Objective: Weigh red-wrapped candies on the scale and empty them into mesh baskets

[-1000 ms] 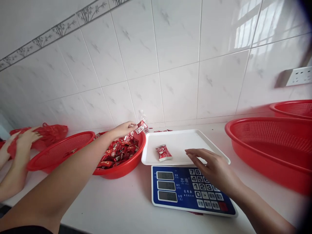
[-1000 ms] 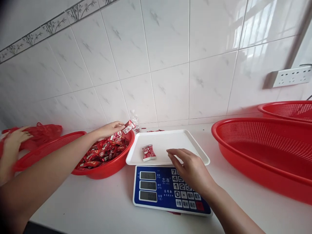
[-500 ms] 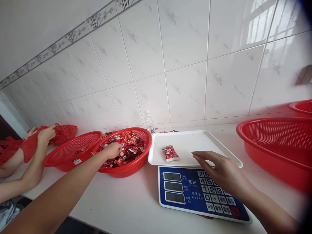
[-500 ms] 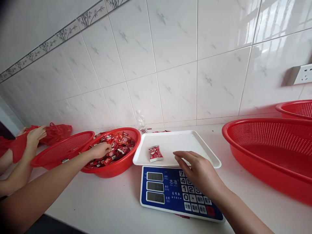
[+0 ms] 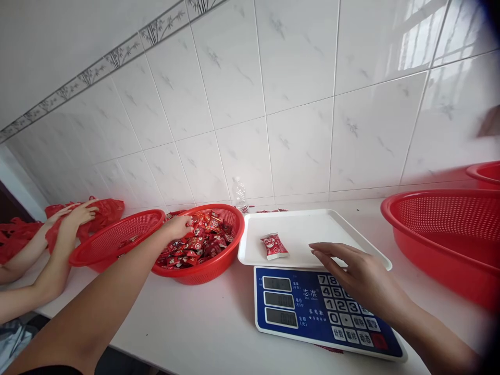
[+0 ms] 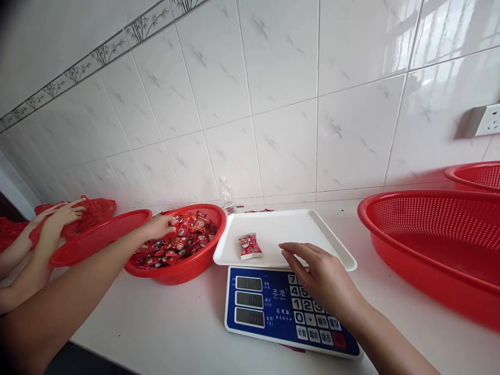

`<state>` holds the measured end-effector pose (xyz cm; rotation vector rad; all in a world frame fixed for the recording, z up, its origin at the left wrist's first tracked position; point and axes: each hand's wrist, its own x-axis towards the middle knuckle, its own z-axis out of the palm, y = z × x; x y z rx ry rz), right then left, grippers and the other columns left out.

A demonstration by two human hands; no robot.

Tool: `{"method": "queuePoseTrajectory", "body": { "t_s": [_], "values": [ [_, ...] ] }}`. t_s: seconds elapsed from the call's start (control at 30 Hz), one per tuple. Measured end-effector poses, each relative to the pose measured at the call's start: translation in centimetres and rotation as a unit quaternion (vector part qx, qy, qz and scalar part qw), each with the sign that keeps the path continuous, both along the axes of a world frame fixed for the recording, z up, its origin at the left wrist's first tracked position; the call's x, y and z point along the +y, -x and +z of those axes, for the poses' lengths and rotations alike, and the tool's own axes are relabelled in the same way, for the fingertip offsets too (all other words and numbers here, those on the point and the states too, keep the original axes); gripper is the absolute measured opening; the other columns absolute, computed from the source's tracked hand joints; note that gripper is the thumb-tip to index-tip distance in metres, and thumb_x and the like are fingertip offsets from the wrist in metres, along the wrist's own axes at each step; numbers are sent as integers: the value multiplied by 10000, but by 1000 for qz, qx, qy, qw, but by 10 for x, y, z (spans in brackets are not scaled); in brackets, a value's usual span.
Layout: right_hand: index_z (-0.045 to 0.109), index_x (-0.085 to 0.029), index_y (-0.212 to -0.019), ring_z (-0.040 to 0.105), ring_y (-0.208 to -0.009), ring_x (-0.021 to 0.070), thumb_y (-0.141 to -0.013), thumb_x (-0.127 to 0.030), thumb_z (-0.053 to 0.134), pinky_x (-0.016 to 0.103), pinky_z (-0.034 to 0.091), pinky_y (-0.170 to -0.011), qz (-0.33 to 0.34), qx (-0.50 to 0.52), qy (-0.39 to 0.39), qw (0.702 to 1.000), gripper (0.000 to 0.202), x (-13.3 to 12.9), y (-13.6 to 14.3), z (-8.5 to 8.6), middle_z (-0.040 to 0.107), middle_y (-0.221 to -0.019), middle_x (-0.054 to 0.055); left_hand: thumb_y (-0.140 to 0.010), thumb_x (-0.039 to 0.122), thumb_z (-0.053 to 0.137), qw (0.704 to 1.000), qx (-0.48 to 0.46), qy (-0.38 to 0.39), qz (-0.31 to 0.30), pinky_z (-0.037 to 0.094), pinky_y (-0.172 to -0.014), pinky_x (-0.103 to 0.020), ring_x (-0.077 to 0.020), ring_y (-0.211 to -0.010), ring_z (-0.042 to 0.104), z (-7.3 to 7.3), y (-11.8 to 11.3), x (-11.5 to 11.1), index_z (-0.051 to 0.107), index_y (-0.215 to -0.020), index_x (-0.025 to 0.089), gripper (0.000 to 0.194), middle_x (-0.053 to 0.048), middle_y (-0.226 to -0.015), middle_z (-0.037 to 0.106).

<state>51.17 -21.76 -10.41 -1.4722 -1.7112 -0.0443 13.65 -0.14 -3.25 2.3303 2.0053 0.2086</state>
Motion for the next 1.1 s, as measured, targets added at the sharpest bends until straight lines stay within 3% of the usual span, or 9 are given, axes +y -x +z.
{"method": "queuePoseTrajectory", "body": {
  "t_s": [0.13,0.23,0.37,0.5,0.67,0.77,0.87,1.0,1.1],
  "values": [
    [661,-255,-958,673,-801,198,-868,-453,421,294,558,-611,-1,2,4,1000,325,1,-1,-1,717,-930,33,-571,430,707,998,45,12,29,422,-746,-366,-356,-1006,564,-19,9,1,578,-1089,191,585,-151,-1079,636],
    [661,-256,-954,674,-796,200,-868,-450,423,297,559,-615,-1,0,3,1000,319,2,-1,-1,718,-928,34,-632,393,661,999,50,13,12,416,-764,-328,-311,-1026,561,-21,12,2,538,-1154,214,565,-113,-1106,630],
    [661,-249,-951,677,-789,211,-868,-449,417,315,561,-626,-3,-2,-2,1000,327,1,0,0,720,-921,42,-681,349,597,999,44,22,-23,410,-658,-253,-228,-843,601,-5,13,3,565,-1052,202,401,-37,-890,661],
    [661,-256,-938,678,-786,217,-866,-454,422,323,562,-620,-5,2,-4,1000,319,0,0,-1,720,-918,40,-662,388,596,998,41,27,-46,383,-583,-228,-191,-738,582,11,13,-4,579,-881,202,288,-2,-802,628],
    [657,-258,-962,676,-797,210,-866,-454,425,318,561,-632,-3,-2,0,1000,318,1,-1,-2,718,-929,30,-500,509,701,986,93,132,-46,373,-534,-249,-205,-625,563,8,15,-25,567,-662,204,371,-11,-653,604],
    [657,-256,-967,676,-795,210,-869,-463,416,318,559,-631,-4,-3,5,1000,333,0,-1,0,716,-934,32,-488,444,716,985,109,119,-62,383,-579,-250,-211,-678,570,4,12,-31,544,-597,205,314,-17,-692,618],
    [659,-249,-965,674,-801,213,-871,-465,410,323,559,-632,-3,-2,5,1000,343,0,0,0,717,-932,39,-533,413,687,988,105,92,-59,375,-571,-258,-210,-644,560,9,9,-28,515,-557,204,271,-15,-629,586],
    [661,-247,-958,674,-798,216,-873,-454,411,331,559,-633,-1,-2,-1,1000,335,-1,-1,0,718,-927,43,-594,429,649,993,89,52,-66,363,-560,-245,-193,-631,551,27,1,-22,524,-579,204,258,3,-583,552],
    [661,-251,-953,676,-790,220,-874,-448,412,332,559,-624,0,0,-2,1000,327,-2,0,2,718,-925,44,-626,480,635,994,2,62,-90,375,-549,-226,-170,-631,564,41,-14,-25,597,-699,198,294,20,-615,588]
  ]
}}
